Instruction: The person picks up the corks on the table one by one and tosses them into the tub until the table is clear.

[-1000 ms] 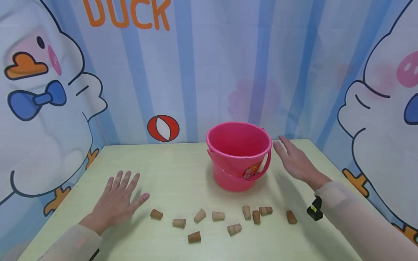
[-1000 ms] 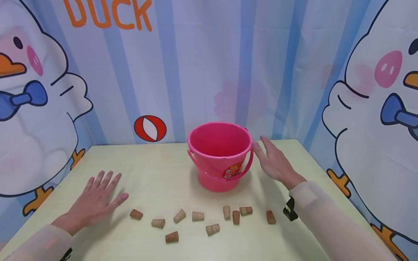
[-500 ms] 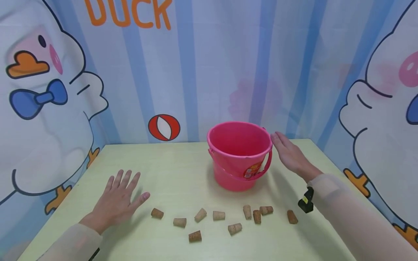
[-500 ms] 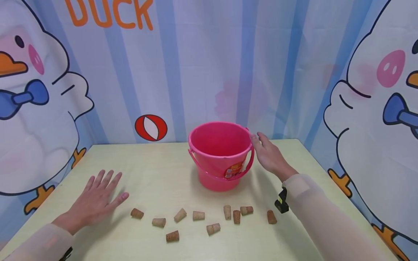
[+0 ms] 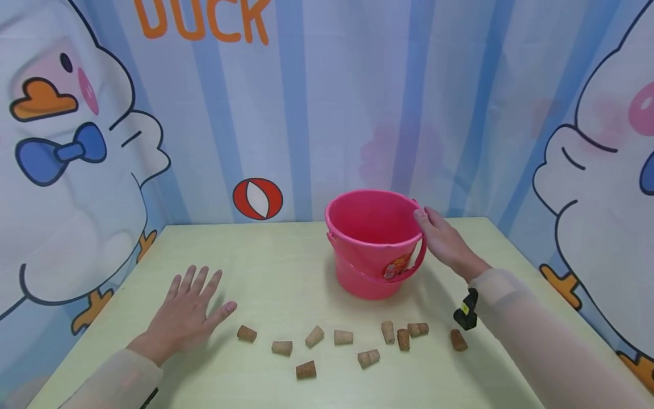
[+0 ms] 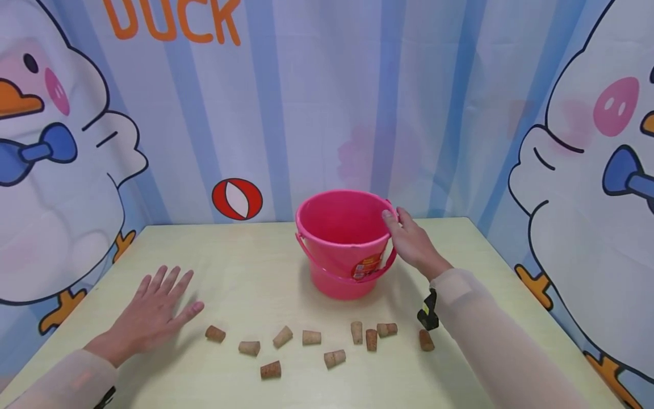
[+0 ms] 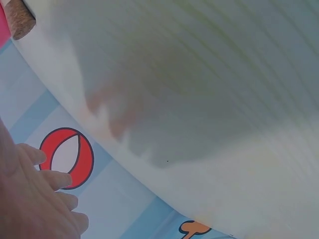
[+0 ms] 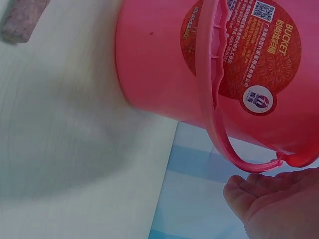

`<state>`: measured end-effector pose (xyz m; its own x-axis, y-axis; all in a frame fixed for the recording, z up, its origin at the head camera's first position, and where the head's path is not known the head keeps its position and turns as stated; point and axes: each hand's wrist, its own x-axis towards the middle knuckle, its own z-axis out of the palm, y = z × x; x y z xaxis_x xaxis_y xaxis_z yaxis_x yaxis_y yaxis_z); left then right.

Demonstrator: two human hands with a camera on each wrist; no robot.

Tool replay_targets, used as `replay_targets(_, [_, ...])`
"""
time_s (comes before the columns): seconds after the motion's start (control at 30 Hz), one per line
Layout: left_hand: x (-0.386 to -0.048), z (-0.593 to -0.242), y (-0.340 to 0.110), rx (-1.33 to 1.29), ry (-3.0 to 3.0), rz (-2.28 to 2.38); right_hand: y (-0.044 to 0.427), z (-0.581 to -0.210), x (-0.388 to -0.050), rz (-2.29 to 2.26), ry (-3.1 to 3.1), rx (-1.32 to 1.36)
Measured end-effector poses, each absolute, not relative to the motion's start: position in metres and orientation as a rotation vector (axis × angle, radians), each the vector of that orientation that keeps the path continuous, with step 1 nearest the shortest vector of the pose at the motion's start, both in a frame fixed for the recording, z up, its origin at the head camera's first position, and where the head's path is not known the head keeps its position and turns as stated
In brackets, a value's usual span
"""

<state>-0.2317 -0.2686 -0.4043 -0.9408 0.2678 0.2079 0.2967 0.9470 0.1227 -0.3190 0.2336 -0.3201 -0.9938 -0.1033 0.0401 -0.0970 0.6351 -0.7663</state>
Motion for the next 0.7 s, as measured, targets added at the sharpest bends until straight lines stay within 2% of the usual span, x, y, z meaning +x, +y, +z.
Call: replay_targets(0.7, [-0.2345,-0.4067,-0.2649,-0.417,-2.921,-0.225,0.2254,-0.3241,-0.3224,-1.516,2.742,-0.155])
